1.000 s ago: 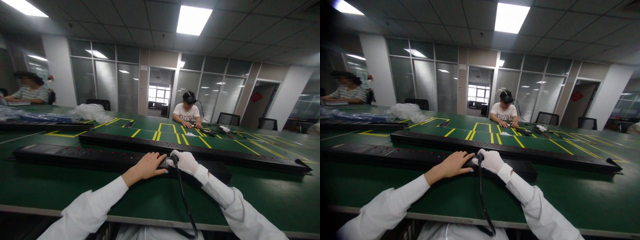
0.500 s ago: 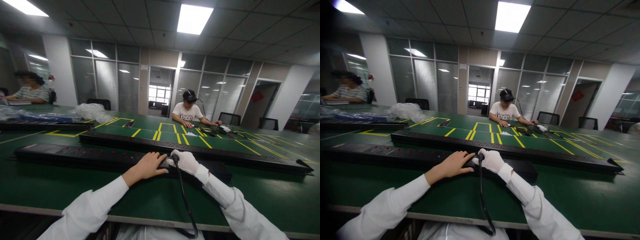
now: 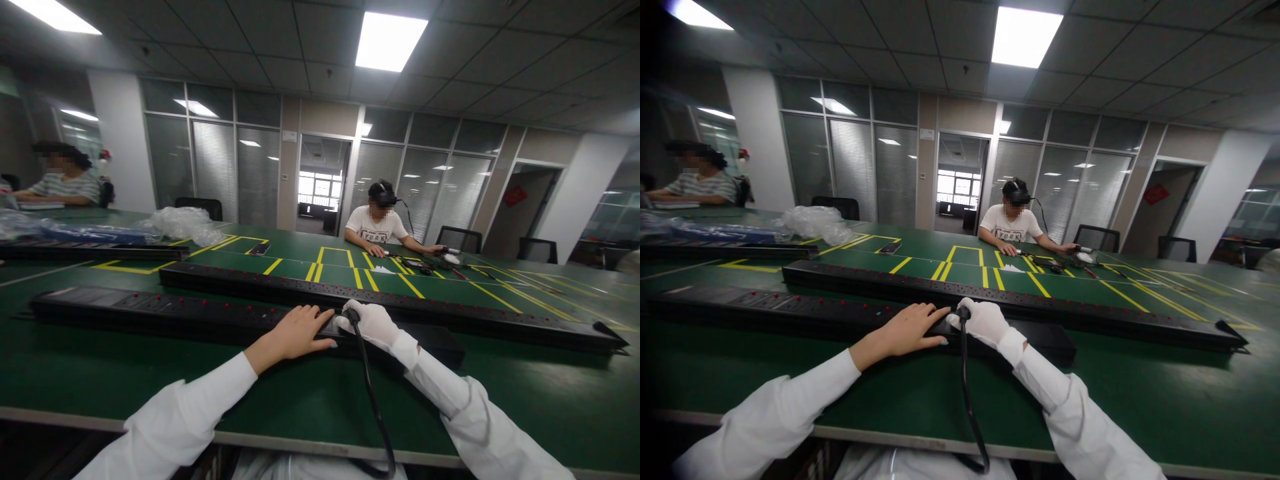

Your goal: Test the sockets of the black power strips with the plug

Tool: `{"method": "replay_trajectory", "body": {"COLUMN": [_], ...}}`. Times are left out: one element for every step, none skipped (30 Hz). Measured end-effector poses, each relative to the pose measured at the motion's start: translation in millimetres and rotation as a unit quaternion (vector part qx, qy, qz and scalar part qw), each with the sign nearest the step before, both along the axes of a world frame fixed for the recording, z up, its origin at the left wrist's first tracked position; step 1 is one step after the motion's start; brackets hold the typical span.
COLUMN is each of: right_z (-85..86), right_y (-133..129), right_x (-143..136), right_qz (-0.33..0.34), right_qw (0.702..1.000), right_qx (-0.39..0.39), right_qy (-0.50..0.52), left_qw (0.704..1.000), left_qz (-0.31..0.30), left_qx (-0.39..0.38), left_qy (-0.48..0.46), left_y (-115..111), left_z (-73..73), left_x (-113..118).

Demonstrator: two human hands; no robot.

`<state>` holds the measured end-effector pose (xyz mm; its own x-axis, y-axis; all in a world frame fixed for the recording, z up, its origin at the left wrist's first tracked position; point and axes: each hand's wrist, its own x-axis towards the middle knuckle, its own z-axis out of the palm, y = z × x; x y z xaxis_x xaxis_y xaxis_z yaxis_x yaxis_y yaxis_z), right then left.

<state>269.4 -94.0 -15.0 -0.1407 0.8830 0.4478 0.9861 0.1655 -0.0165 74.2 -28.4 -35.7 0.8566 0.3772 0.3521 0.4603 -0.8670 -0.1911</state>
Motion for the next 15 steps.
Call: {"method": "replay_trajectory", "body": {"right_z": [0.1, 0.1, 0.1, 0.1, 0.1, 0.1, 0.2, 0.3, 0.5, 0.7, 1.1, 1.5, 1.9, 2.3, 2.6], "right_y": [1.0, 1.4, 1.0, 0.0, -1.6, -3.5, -5.5, -7.3, -8.8, -9.9, -10.3, -10.2, -9.6, -8.5, -7.1], "right_x": [0.2, 0.1, -0.3, -0.9, -1.9, -2.9, -3.9, -4.8, -5.6, -6.1, -6.3, -6.2, -5.8, -5.2, -4.4], "right_qz": [-0.007, -0.014, -0.019, -0.021, -0.021, -0.019, -0.015, -0.012, -0.011, -0.010, -0.009, -0.008, -0.008, -0.006, -0.005], "right_qw": [1.000, 1.000, 1.000, 1.000, 1.000, 1.000, 0.999, 0.999, 0.999, 0.999, 0.999, 0.999, 0.999, 0.999, 1.000], "right_qx": [-0.001, -0.001, 0.001, 0.005, 0.010, 0.016, 0.022, 0.026, 0.030, 0.032, 0.031, 0.029, 0.024, 0.016, 0.007], "right_qy": [0.006, 0.011, 0.012, 0.009, 0.003, -0.007, -0.017, -0.027, -0.035, -0.039, -0.040, -0.038, -0.034, -0.027, -0.019], "left_qw": [1.000, 1.000, 1.000, 1.000, 1.000, 1.000, 1.000, 1.000, 1.000, 1.000, 1.000, 1.000, 1.000, 1.000, 1.000], "left_qz": [0.000, 0.000, 0.000, 0.000, -0.001, -0.001, -0.001, -0.002, -0.002, -0.001, -0.001, 0.000, 0.001, 0.002, 0.002], "left_qx": [0.001, 0.001, 0.001, 0.000, 0.000, -0.001, -0.002, -0.002, -0.001, 0.000, 0.001, 0.002, 0.004, 0.005, 0.005], "left_qy": [-0.001, -0.002, -0.003, -0.005, -0.006, -0.007, -0.007, -0.007, -0.006, -0.004, -0.003, -0.002, -0.001, -0.001, -0.001], "left_y": [-0.1, 0.0, 0.0, 0.1, 0.1, 0.1, 0.0, -0.1, -0.3, -0.4, -0.6, -0.7, -0.7, -0.6, -0.4], "left_z": [-0.1, -0.3, -0.5, -0.8, -1.0, -1.0, -1.0, -0.8, -0.6, -0.4, -0.2, -0.1, -0.1, -0.2, -0.3], "left_x": [-0.1, -0.1, -0.1, -0.2, -0.2, -0.1, -0.1, -0.1, 0.0, 0.0, 0.1, 0.3, 0.4, 0.5, 0.5]}}
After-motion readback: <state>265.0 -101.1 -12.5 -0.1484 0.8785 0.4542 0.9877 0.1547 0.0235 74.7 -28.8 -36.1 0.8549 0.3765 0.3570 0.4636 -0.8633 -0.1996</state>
